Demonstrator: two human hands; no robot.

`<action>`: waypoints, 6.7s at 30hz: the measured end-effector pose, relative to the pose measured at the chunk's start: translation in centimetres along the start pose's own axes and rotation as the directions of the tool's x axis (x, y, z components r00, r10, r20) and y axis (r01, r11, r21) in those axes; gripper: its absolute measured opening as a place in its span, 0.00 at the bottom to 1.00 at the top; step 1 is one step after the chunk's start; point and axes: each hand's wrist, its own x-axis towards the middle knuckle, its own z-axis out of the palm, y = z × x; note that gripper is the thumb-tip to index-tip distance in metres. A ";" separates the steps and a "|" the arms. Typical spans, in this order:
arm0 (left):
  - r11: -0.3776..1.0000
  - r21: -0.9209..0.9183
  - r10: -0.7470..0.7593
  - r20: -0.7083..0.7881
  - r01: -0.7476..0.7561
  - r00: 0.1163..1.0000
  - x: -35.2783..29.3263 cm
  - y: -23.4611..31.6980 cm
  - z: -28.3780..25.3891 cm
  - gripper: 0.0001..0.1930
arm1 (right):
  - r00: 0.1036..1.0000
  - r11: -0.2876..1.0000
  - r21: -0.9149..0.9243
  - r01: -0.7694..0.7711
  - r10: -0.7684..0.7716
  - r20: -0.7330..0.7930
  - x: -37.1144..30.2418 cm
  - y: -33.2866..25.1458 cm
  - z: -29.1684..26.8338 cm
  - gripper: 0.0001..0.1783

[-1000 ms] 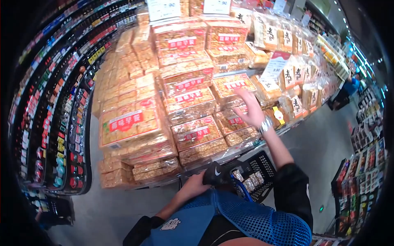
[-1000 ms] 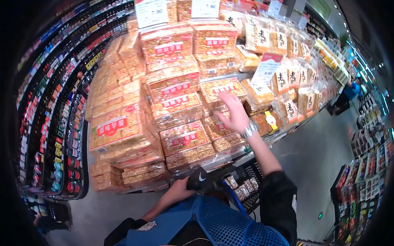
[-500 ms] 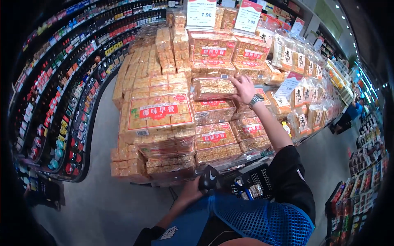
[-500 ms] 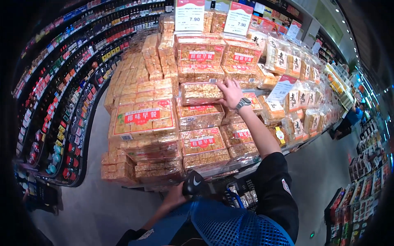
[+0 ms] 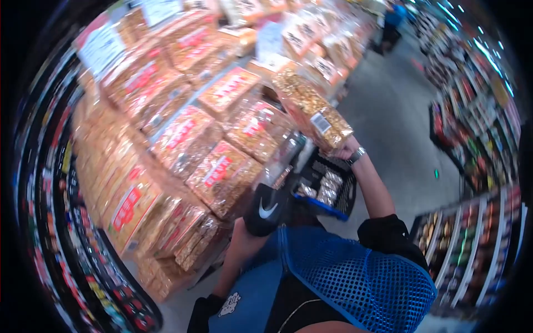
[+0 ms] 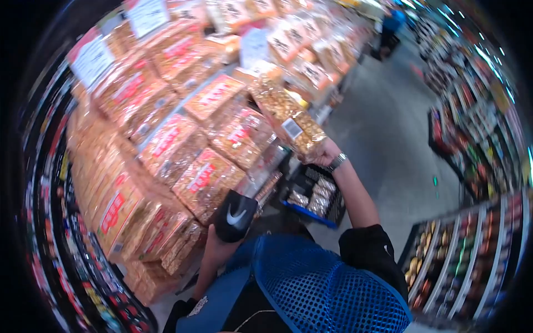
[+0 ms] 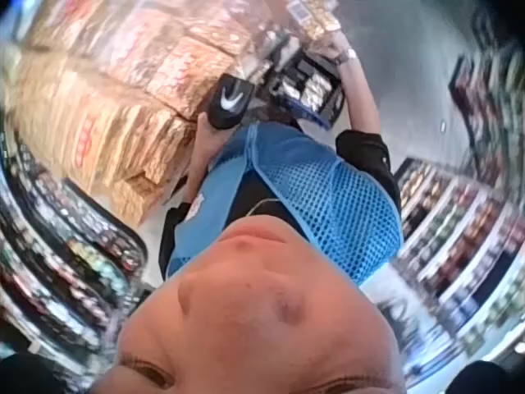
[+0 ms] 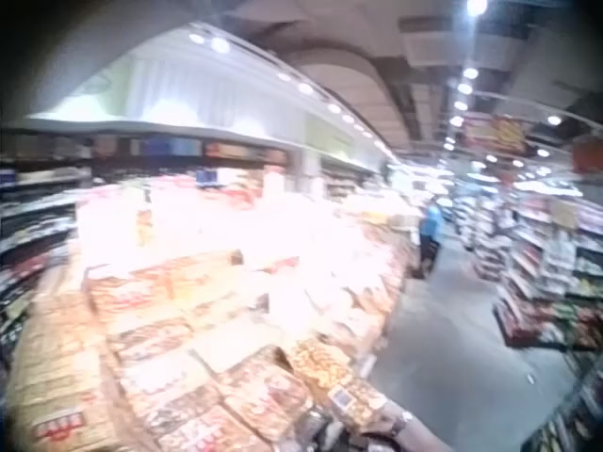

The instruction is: Picking packaged food from a shelf, scanning them with a handheld scanner, and placing them into a shopping basket.

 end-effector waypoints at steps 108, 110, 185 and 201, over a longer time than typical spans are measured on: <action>0.972 0.103 -0.156 -0.386 0.211 0.909 -6.2 -9.6 -2.0 0.26 | 0.882 0.331 -0.880 -0.341 -0.212 -0.421 31.5 13.9 15.1 0.33; 0.986 0.141 -0.029 -0.389 0.091 0.921 -5.7 -9.5 -2.1 0.25 | 0.870 0.526 -0.765 -0.372 -0.090 -0.484 31.2 12.5 16.0 0.32; 0.230 0.339 -0.894 -0.296 0.912 0.335 14.2 -22.0 17.6 0.22 | 0.658 -0.384 -0.646 -0.659 0.120 -0.743 1.3 27.1 -63.0 0.44; 0.694 0.244 -0.658 -0.167 0.677 0.735 11.4 -16.7 14.0 0.18 | 0.703 -0.544 -0.727 0.420 -0.311 0.639 1.6 3.2 -22.5 0.09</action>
